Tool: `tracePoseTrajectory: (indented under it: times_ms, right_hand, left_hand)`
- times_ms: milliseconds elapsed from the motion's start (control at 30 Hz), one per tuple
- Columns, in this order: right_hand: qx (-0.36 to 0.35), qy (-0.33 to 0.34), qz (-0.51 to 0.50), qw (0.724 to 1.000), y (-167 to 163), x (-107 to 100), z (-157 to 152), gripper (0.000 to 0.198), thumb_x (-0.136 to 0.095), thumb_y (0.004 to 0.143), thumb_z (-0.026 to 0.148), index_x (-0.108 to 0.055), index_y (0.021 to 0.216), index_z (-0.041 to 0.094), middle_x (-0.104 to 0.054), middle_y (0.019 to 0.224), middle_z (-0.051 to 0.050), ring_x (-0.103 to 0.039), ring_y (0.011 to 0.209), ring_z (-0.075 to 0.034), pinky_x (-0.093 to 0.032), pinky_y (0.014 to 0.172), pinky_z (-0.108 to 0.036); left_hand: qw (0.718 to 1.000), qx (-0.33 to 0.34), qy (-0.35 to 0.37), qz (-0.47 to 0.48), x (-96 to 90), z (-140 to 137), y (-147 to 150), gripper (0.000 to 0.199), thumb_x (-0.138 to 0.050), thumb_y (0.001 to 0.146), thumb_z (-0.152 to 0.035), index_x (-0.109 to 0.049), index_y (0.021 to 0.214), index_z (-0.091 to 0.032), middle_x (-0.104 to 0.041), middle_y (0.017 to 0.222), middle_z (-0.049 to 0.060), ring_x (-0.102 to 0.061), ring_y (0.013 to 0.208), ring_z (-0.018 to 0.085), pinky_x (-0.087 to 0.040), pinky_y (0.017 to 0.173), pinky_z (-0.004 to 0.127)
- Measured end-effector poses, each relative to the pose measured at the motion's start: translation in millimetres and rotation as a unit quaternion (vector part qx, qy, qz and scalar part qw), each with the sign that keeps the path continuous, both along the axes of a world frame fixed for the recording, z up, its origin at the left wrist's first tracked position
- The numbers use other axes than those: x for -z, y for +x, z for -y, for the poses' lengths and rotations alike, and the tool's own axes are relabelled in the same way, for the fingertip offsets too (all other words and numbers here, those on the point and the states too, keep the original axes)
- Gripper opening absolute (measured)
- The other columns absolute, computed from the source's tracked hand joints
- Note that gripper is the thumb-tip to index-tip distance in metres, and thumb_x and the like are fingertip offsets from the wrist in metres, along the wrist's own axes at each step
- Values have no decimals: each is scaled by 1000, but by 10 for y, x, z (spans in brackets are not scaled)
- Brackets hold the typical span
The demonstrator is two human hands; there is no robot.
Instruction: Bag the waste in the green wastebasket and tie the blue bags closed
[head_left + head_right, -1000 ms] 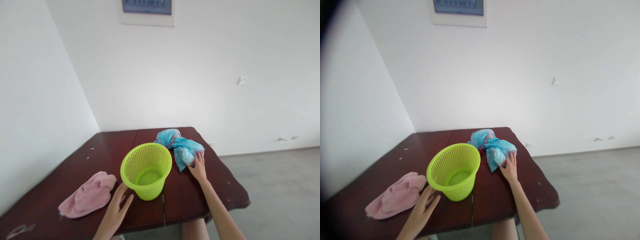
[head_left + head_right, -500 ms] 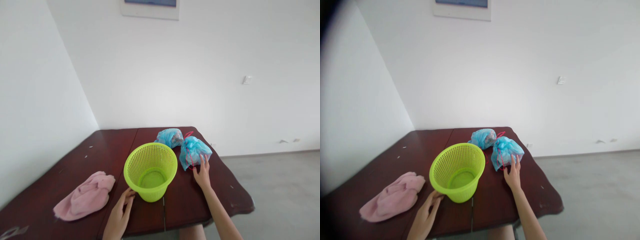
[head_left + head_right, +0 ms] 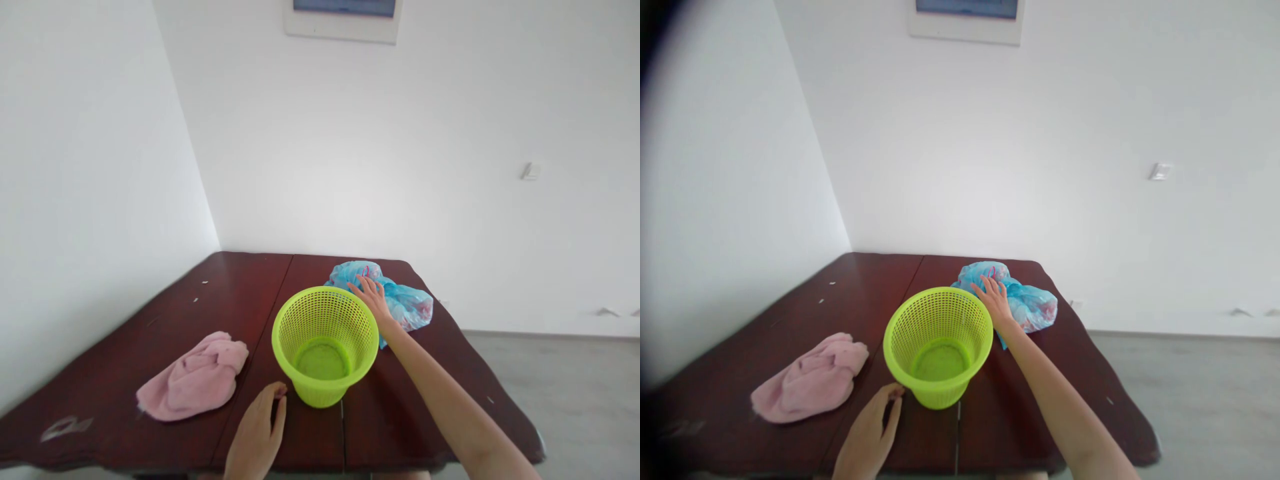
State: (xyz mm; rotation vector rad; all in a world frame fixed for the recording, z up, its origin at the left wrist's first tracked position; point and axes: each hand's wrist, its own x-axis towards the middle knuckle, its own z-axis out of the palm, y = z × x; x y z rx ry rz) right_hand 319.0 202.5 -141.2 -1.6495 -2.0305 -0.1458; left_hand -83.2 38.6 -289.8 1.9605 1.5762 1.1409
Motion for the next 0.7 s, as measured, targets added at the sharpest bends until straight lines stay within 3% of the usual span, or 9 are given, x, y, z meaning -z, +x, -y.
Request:
tracePoseTrajectory:
  times_ms: [133,233,300,433,533,700]
  right_hand:
    - [-27,-50,-21,998,-220,-85,-332,30,-65,114,26,-88,127,14,-72,166,-20,-58,162,-35,-36,138,-52]
    - [-30,-74,-67,995,-306,-109,-440,17,-80,108,27,-83,97,13,-82,139,-20,-66,143,-33,-45,127,-44]
    - [-17,-79,-114,990,-331,-194,-545,20,-87,103,25,-77,88,16,-82,128,-20,-67,134,-32,-47,123,-45]
    - [33,-67,-246,966,-320,-558,-907,23,-82,114,41,-80,112,18,-80,128,-11,-75,119,-26,-62,113,-48]
    - [52,-47,-366,928,-260,-953,-1202,31,-80,117,47,-79,132,20,-80,132,-9,-79,110,-24,-71,99,-45]
    - [2,7,-538,843,-80,-1624,-1376,29,-82,117,43,-78,126,17,-81,115,-5,-79,91,-18,-71,82,-35]
  left_hand:
    - [999,6,37,-18,6,7,5,30,-56,116,-42,-81,125,-29,-90,127,13,-89,123,38,-73,111,59]
    - [997,10,69,-32,14,17,6,30,-54,118,-36,-80,126,-25,-90,126,12,-90,119,34,-75,107,53]
    - [995,13,89,-45,20,24,8,29,-53,119,-32,-79,128,-24,-90,126,12,-91,118,32,-76,106,50]
    - [991,15,119,-66,16,31,13,27,-54,120,-31,-78,128,-24,-90,124,13,-91,115,31,-76,102,49]
    - [990,14,122,-75,-6,33,16,27,-53,120,-31,-78,126,-23,-90,122,14,-91,112,32,-76,99,48]
    - [989,13,127,-72,-28,40,19,28,-52,121,-32,-78,125,-23,-90,120,15,-91,111,32,-76,98,47]
